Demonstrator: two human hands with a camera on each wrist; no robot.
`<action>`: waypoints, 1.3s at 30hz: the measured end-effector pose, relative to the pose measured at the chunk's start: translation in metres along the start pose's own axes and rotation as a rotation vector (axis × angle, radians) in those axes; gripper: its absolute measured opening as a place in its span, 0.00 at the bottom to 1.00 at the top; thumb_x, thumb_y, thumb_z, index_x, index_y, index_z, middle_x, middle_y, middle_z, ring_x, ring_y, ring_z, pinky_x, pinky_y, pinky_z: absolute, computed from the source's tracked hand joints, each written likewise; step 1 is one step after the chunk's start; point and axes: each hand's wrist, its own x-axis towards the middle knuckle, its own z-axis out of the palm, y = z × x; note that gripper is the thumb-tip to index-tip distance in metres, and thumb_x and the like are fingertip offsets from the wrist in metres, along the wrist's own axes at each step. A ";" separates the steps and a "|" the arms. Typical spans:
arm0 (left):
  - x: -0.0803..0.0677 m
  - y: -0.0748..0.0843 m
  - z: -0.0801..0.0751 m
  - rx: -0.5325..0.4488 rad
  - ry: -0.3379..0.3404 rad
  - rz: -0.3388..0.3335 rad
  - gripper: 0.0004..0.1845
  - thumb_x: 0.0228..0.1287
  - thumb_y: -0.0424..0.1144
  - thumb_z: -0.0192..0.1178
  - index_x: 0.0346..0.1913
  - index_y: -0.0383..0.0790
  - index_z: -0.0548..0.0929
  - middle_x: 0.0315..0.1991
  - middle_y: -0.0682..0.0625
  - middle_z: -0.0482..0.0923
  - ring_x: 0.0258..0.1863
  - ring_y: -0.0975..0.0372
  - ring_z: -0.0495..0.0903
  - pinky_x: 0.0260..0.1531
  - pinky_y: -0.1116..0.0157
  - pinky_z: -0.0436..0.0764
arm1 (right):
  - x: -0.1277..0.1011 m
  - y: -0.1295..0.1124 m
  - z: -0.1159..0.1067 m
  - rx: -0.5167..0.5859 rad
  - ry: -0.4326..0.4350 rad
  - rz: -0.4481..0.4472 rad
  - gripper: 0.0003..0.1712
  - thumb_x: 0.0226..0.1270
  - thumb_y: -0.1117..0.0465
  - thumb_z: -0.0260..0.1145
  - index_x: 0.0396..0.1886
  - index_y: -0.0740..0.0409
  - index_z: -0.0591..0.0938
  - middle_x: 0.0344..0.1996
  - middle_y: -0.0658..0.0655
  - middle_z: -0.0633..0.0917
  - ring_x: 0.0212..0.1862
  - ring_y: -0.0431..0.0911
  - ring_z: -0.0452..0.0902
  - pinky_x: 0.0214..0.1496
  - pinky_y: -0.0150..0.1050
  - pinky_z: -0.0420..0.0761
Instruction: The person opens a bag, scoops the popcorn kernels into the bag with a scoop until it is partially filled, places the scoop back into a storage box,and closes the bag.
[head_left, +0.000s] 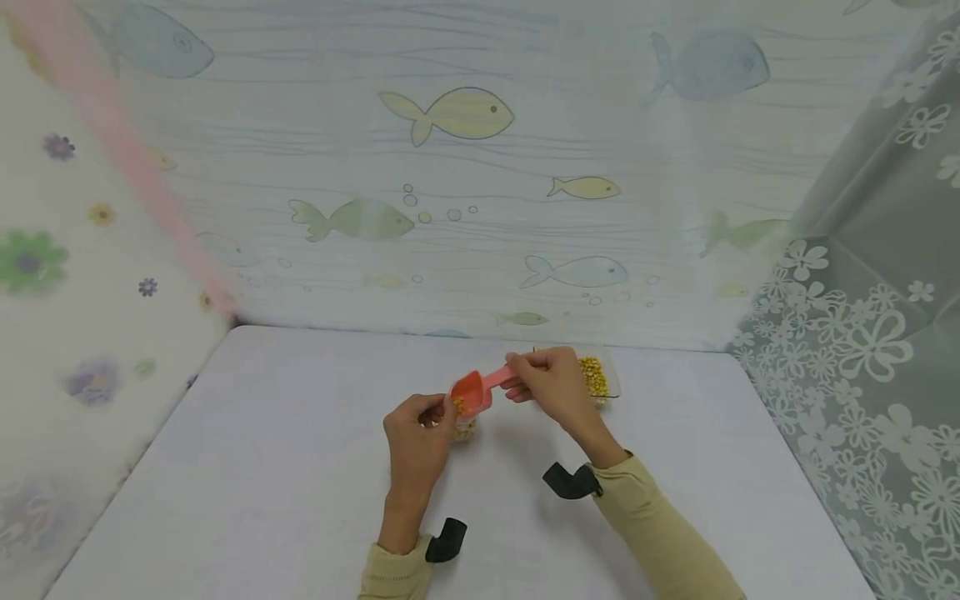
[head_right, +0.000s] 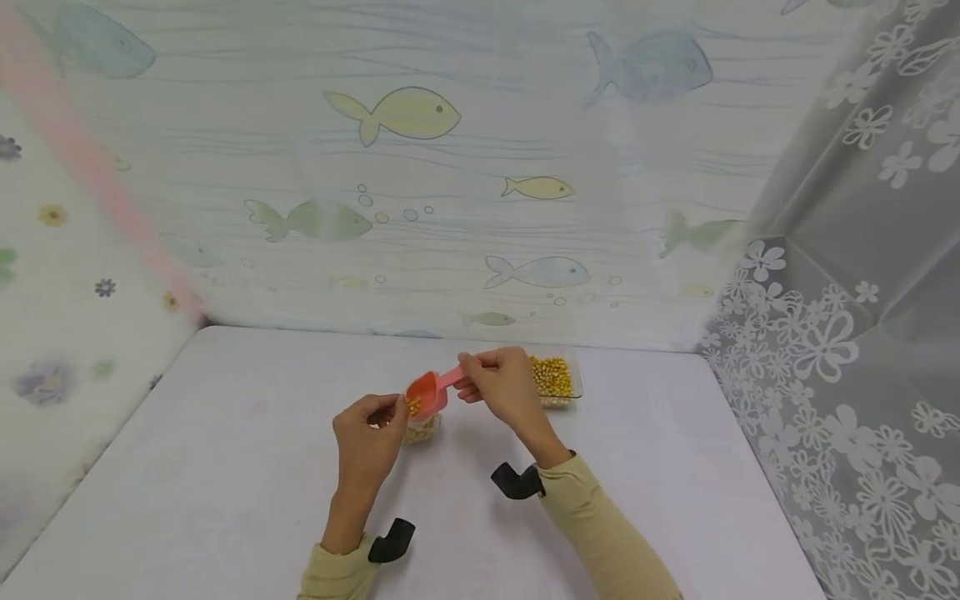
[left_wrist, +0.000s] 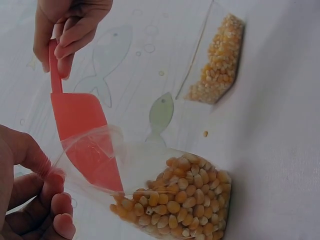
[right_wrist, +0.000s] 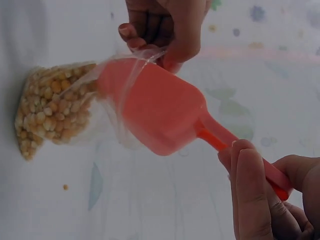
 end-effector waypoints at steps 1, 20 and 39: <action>0.000 0.000 0.000 -0.001 0.001 0.000 0.03 0.58 0.23 0.66 0.32 0.29 0.89 0.23 0.46 0.82 0.24 0.61 0.76 0.24 0.68 0.76 | 0.000 -0.002 0.001 -0.007 0.002 -0.006 0.16 0.74 0.56 0.65 0.41 0.67 0.89 0.28 0.60 0.90 0.27 0.46 0.88 0.34 0.38 0.88; 0.004 -0.003 -0.004 -0.021 0.012 -0.008 0.03 0.58 0.24 0.66 0.32 0.30 0.90 0.23 0.46 0.83 0.23 0.61 0.76 0.24 0.68 0.76 | -0.002 -0.014 0.009 -0.023 0.025 -0.094 0.16 0.74 0.58 0.65 0.40 0.69 0.89 0.28 0.61 0.90 0.27 0.49 0.88 0.34 0.38 0.88; 0.007 -0.004 -0.009 -0.015 0.012 -0.025 0.03 0.58 0.24 0.66 0.32 0.30 0.89 0.22 0.46 0.82 0.23 0.60 0.76 0.24 0.70 0.75 | -0.005 -0.022 0.018 -0.064 0.043 -0.117 0.14 0.73 0.59 0.66 0.40 0.68 0.89 0.27 0.60 0.89 0.26 0.48 0.87 0.32 0.37 0.87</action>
